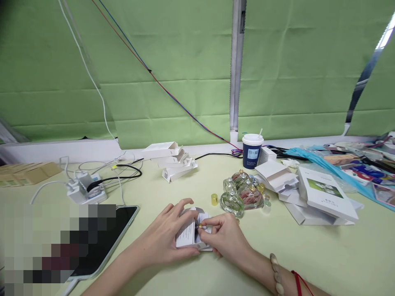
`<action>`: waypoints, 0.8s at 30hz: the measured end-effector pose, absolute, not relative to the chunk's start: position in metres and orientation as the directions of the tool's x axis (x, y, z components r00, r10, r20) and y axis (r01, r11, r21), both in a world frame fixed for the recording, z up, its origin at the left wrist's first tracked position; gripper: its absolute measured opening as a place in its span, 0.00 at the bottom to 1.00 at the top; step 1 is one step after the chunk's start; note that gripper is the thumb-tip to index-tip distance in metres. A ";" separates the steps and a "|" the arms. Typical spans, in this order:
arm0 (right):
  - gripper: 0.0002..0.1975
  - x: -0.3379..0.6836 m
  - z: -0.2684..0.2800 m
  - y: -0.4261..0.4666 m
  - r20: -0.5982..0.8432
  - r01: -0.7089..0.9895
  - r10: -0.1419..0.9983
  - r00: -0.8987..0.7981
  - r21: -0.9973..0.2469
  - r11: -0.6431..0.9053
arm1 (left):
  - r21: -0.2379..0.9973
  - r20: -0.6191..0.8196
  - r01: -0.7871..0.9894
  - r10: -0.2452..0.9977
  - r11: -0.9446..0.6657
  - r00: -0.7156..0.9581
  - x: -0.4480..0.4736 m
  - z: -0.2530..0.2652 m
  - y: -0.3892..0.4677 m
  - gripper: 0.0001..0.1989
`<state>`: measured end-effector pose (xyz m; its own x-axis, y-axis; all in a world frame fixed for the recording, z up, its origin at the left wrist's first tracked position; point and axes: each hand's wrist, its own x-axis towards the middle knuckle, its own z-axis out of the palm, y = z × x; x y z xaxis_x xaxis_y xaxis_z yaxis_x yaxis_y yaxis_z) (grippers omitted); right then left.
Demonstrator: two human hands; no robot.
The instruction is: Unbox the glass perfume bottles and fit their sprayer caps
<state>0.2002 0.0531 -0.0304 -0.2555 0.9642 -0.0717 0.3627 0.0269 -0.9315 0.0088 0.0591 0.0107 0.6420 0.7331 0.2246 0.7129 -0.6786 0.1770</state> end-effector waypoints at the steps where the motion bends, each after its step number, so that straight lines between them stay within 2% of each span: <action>1: 0.16 0.201 -0.030 0.053 -0.065 0.358 0.967 -0.246 -0.933 0.028 | 0.172 0.233 0.713 0.732 -0.679 0.641 0.008 0.010 0.060 0.24; 6: 0.16 0.203 -0.030 0.054 -0.025 0.325 0.979 -0.201 -0.945 0.043 | 0.142 0.268 0.719 0.726 -0.680 0.634 0.008 0.008 0.062 0.24; 14: 0.17 0.204 -0.031 0.054 -0.012 0.344 0.972 -0.234 -0.936 0.071 | 0.181 0.247 0.726 0.745 -0.664 0.620 0.011 0.005 0.058 0.22; 19: 0.19 0.204 -0.033 0.055 -0.116 0.340 0.964 -0.237 -0.940 -0.029 | 0.197 0.256 0.738 0.761 -0.645 0.597 0.014 0.002 0.057 0.21; 24: 0.17 0.205 -0.037 0.056 -0.242 0.318 0.932 -0.268 -0.936 -0.152 | 0.158 0.225 0.706 0.721 -0.690 0.655 0.013 -0.001 0.059 0.26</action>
<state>0.2051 0.0557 -0.0368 -0.2683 0.9323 -0.2425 0.3183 -0.1518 -0.9358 0.0132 0.0587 -0.0007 0.6552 0.7213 0.2246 0.7058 -0.6905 0.1583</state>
